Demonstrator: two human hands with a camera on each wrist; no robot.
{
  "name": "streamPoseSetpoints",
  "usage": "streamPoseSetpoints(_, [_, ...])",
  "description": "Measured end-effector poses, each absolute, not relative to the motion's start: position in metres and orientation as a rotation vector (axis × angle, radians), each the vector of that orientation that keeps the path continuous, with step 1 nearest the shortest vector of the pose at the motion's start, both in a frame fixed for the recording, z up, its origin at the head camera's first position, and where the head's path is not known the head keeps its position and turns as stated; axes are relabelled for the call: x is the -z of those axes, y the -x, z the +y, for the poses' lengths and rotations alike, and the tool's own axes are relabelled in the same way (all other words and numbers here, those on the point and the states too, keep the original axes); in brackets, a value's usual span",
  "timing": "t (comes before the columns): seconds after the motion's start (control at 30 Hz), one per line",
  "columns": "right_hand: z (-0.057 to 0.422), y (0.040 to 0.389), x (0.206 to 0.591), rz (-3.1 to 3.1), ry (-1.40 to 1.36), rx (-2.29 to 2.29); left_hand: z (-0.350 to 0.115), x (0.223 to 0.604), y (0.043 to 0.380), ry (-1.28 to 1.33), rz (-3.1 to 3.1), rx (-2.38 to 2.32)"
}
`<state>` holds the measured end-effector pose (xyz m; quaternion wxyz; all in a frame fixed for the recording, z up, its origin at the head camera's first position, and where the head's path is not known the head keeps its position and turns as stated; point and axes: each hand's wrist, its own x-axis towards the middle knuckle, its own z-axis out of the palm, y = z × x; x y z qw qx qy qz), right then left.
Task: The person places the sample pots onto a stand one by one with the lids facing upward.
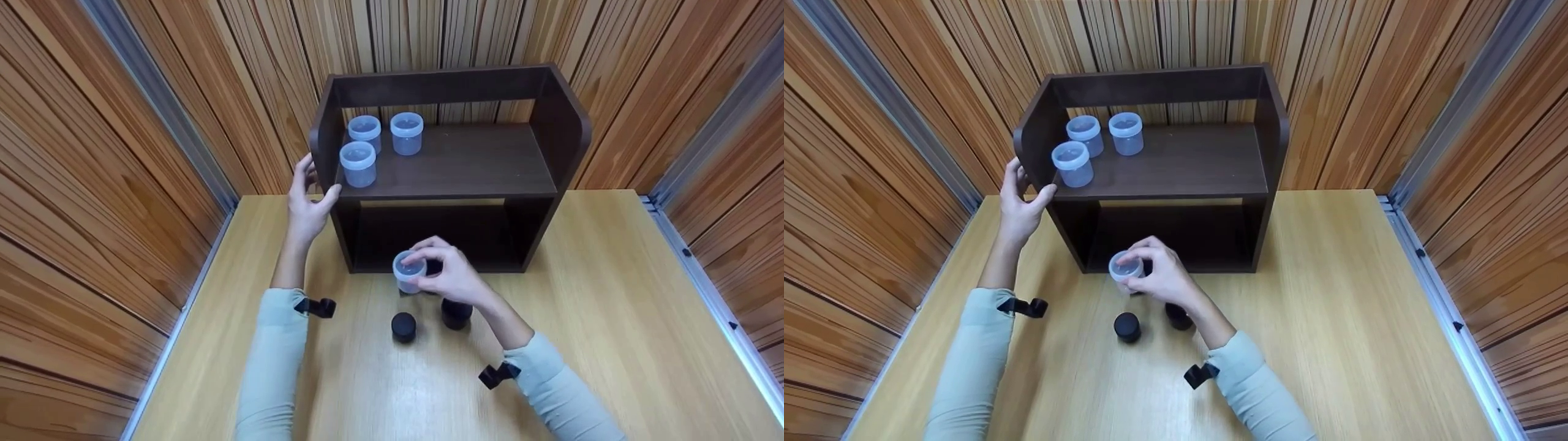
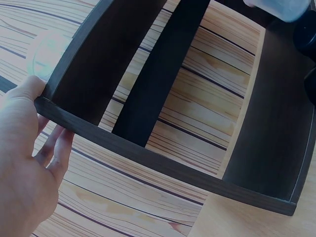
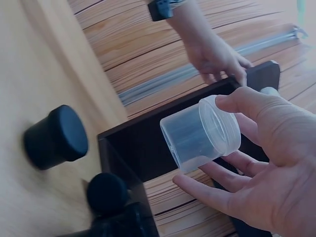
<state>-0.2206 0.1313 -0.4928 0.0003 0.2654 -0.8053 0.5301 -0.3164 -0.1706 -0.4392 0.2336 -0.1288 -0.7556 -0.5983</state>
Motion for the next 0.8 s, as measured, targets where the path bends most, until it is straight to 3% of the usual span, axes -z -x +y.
streamPoseSetpoints(0.8, [0.169, 0.223, 0.453, -2.299, -0.612, -2.073, -0.171, 0.441, 0.316, 0.353, -2.086, 1.635])
